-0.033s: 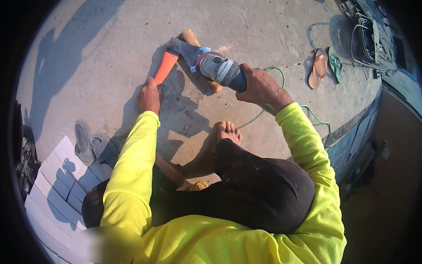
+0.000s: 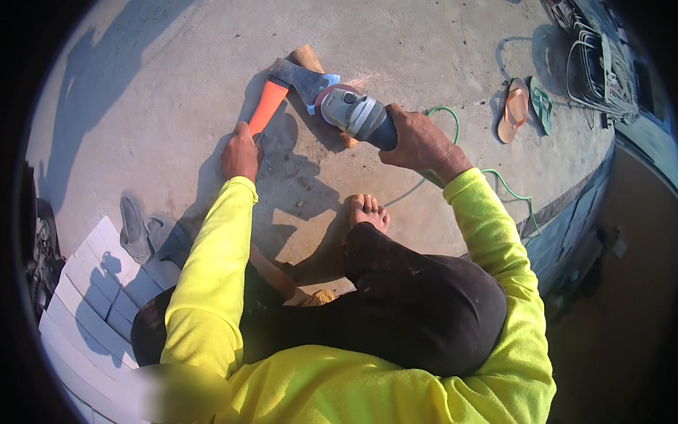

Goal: The person uses a hammer to move wood boards and then uses an angle grinder to shape and sand the handle and head of an axe while sitting on the floor.

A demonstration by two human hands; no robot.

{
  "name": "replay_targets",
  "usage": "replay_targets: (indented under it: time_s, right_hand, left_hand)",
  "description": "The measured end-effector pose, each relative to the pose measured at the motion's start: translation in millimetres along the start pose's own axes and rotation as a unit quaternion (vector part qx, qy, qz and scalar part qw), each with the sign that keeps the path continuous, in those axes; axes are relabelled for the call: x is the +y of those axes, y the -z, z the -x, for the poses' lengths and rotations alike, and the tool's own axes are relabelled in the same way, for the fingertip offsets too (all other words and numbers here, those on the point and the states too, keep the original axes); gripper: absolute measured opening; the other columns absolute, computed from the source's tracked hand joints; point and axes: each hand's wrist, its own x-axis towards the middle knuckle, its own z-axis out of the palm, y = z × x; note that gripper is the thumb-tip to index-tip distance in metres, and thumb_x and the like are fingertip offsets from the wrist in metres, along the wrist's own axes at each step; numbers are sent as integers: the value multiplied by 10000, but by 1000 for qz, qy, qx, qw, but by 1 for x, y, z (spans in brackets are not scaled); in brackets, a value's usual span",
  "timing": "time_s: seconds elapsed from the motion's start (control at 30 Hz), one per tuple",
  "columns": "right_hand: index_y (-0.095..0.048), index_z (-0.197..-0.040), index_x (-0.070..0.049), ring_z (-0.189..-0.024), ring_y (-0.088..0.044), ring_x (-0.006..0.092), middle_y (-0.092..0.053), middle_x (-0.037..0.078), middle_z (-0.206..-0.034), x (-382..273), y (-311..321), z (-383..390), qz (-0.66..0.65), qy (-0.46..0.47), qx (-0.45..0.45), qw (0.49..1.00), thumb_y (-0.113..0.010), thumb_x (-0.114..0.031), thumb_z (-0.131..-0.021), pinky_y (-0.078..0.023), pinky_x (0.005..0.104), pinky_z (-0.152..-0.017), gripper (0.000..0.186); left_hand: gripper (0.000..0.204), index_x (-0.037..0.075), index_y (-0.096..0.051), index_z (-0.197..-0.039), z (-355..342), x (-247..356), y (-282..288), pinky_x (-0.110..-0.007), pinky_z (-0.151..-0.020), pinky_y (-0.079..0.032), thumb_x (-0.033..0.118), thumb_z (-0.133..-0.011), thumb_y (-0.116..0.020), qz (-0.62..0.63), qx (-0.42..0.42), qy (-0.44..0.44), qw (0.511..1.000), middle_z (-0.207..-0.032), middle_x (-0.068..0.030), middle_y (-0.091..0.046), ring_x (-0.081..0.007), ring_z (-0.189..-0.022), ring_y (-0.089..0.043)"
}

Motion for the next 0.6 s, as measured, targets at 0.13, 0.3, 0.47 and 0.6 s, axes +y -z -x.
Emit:
replay_targets:
  time_s: [0.13, 0.3, 0.47, 0.6]
  right_hand:
    - [-554, -1198, 36, -867, -711, 383, -694, 236, -946, 20, 14, -7, -34, -43, 49, 997, -811, -210, -669, -570, 454, -832, 637]
    - [-539, -1205, 39, -873, -707, 405, -690, 255, -935, -1, 8, -2, 7, -4, -10, 1000, -800, -195, -670, -573, 461, -815, 639]
    - [-522, -1216, 37, -880, -707, 407, -684, 262, -918, -12, -14, 4, 25, 22, -22, 999, -790, -180, -681, -574, 474, -799, 636]
    - [-536, -1212, 29, -872, -710, 397, -688, 257, -940, 1, 11, -6, 26, -23, 28, 999, -802, -191, -684, -575, 459, -805, 630]
  left_hand:
    - [271, 59, -493, -1028, 1, 11, 1, -508, -755, -556, 180, -886, -690, 2, -10, 6, 1000, -931, -214, -708, -403, -907, -698]
    - [290, 60, -496, -1031, -1, -3, -7, -510, -750, -559, 222, -892, -693, -4, -7, -4, 1000, -933, -213, -710, -398, -906, -700]
    - [258, 64, -499, -1032, 1, 2, -2, -506, -752, -563, 209, -905, -671, -5, -4, 13, 1000, -932, -213, -709, -395, -898, -703]
    - [202, 65, -502, -1033, 2, 3, -3, -512, -739, -564, 183, -923, -623, -9, 6, -2, 1000, -931, -205, -710, -400, -887, -702]
